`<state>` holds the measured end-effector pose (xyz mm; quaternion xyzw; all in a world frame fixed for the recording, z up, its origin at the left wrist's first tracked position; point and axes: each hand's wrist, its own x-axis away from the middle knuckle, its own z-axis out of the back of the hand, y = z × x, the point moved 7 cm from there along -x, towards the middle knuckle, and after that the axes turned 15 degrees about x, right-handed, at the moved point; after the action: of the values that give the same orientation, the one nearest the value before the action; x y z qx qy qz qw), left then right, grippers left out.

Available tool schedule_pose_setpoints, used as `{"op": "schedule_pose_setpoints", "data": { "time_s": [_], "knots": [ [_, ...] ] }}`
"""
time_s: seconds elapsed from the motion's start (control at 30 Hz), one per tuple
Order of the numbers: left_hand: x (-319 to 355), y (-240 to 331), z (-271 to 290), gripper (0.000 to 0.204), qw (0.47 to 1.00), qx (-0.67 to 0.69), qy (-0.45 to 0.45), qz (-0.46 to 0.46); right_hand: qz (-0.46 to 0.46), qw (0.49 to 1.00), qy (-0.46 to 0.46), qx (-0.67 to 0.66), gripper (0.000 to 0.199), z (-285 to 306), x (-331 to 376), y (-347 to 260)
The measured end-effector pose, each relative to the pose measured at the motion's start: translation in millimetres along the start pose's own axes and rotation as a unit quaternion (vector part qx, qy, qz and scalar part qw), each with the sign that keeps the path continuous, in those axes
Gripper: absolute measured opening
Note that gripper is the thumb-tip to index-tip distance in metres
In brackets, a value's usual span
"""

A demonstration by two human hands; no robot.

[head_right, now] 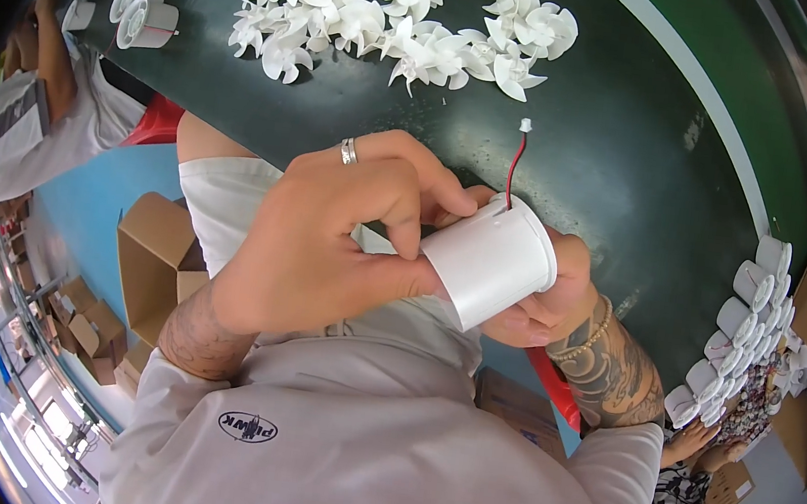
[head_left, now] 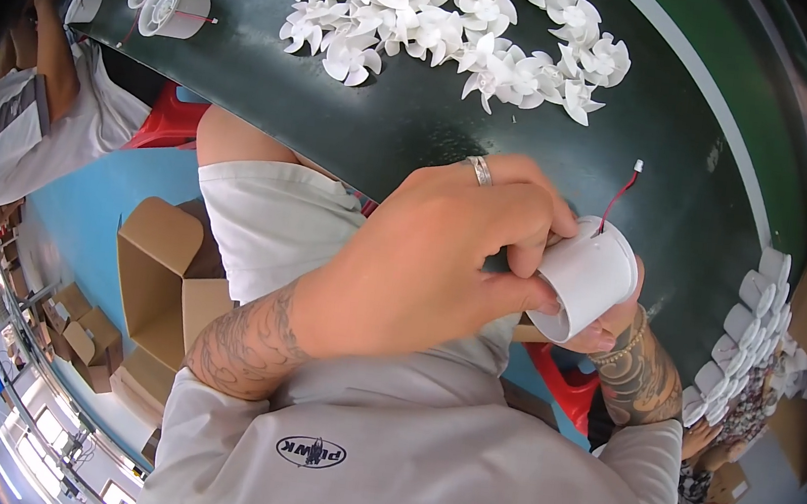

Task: The person assembles small electronic components by hand, inserting wires and flower-shaped parts into plastic housings.

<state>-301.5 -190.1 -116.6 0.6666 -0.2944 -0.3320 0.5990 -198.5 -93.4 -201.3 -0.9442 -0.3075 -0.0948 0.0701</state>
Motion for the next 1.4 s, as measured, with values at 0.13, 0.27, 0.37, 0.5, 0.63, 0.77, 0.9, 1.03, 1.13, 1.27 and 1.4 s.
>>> {"op": "schedule_pose_setpoints", "data": {
  "time_s": [0.13,0.27,0.37,0.5,0.63,0.77,0.9,1.03,1.13,1.27,1.4],
  "knots": [
    [-3.6,1.7,2.8,0.032,0.999,0.036,-0.018,-0.024,-0.019,0.999,-0.029,-0.022,0.054,-1.8,-5.5,-0.7],
    [-5.9,6.4,1.1,0.03,0.999,0.028,-0.025,-0.026,-0.066,0.988,-0.115,-0.075,0.053,-4.8,-2.3,3.0],
    [-4.0,2.9,4.3,0.03,0.999,-0.035,-0.024,0.001,-0.103,0.971,-0.181,-0.117,0.052,-5.9,3.0,6.4],
    [0.3,9.2,4.4,0.031,0.988,-0.104,-0.054,-0.104,-0.093,0.969,-0.165,-0.157,0.052,1.1,16.9,11.2],
    [1.7,1.4,5.2,0.04,0.991,-0.025,-0.043,-0.124,-0.038,0.993,-0.061,-0.091,0.051,11.5,15.2,10.1],
    [0.3,-11.5,-4.9,0.06,0.998,0.037,-0.046,0.021,0.002,0.997,0.032,0.07,0.047,14.0,6.9,5.6],
    [-2.4,-7.6,-1.4,0.05,0.999,0.006,-0.038,0.031,0.034,0.976,0.1,0.192,0.044,18.2,5.3,-2.1],
    [-1.8,6.6,7.8,0.044,0.991,-0.078,-0.104,-0.015,-0.031,0.99,-0.004,0.139,0.066,0.6,3.4,3.5],
    [1.5,-0.8,9.6,0.044,0.994,-0.031,-0.108,-0.011,-0.028,0.988,0.006,0.15,0.067,8.1,4.5,5.9],
    [8.6,-20.8,2.8,0.047,0.986,0.155,-0.035,0.055,0.102,0.861,0.246,0.433,0.067,4.4,7.1,-15.3],
    [16.3,-11.8,3.9,0.061,0.982,0.17,-0.081,-0.02,0.055,0.969,0.078,0.227,0.049,0.2,1.1,-3.5]
  ]
}}
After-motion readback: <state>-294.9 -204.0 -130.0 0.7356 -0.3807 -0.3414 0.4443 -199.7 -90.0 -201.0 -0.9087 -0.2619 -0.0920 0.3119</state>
